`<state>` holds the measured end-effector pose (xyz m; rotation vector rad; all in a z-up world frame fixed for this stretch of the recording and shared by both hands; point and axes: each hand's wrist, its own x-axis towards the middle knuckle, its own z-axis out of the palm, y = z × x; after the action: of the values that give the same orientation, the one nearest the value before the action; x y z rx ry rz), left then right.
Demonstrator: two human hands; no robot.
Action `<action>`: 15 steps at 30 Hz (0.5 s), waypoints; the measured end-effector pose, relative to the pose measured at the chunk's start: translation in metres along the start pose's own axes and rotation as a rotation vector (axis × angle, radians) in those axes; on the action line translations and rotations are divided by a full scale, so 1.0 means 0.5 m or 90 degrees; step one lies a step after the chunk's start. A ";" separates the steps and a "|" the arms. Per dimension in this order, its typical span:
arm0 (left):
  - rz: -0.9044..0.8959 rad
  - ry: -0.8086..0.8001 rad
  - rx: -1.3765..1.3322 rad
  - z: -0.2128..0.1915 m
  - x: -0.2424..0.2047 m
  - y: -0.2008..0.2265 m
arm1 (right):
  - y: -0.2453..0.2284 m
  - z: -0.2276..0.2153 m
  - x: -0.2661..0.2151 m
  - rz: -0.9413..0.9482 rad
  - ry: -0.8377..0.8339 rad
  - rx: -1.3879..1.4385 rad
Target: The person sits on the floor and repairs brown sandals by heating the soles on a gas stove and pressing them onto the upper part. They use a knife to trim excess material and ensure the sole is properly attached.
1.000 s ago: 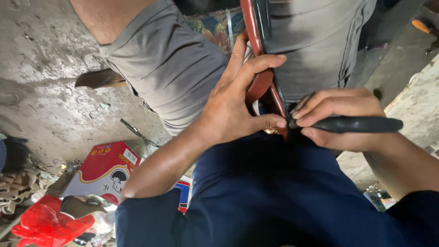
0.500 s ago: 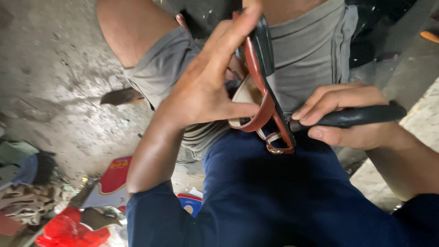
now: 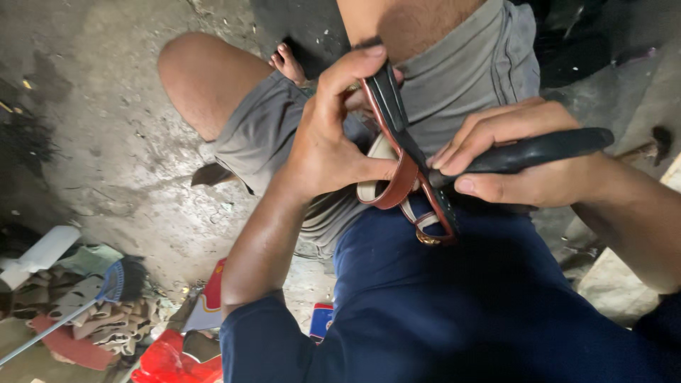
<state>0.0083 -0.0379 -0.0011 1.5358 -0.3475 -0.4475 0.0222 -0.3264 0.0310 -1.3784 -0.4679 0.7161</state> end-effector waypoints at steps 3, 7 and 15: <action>-0.014 0.022 -0.050 0.014 0.002 -0.012 | 0.011 0.003 0.003 -0.018 -0.002 0.026; 0.024 0.029 -0.068 0.022 0.012 -0.023 | 0.021 -0.001 0.004 -0.053 -0.001 0.005; -0.004 0.007 -0.139 0.012 0.009 -0.042 | 0.037 -0.011 0.003 0.023 0.011 0.006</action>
<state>0.0080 -0.0448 -0.0221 1.3276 -0.2756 -0.4665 0.0234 -0.3286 0.0116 -1.3856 -0.4267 0.7346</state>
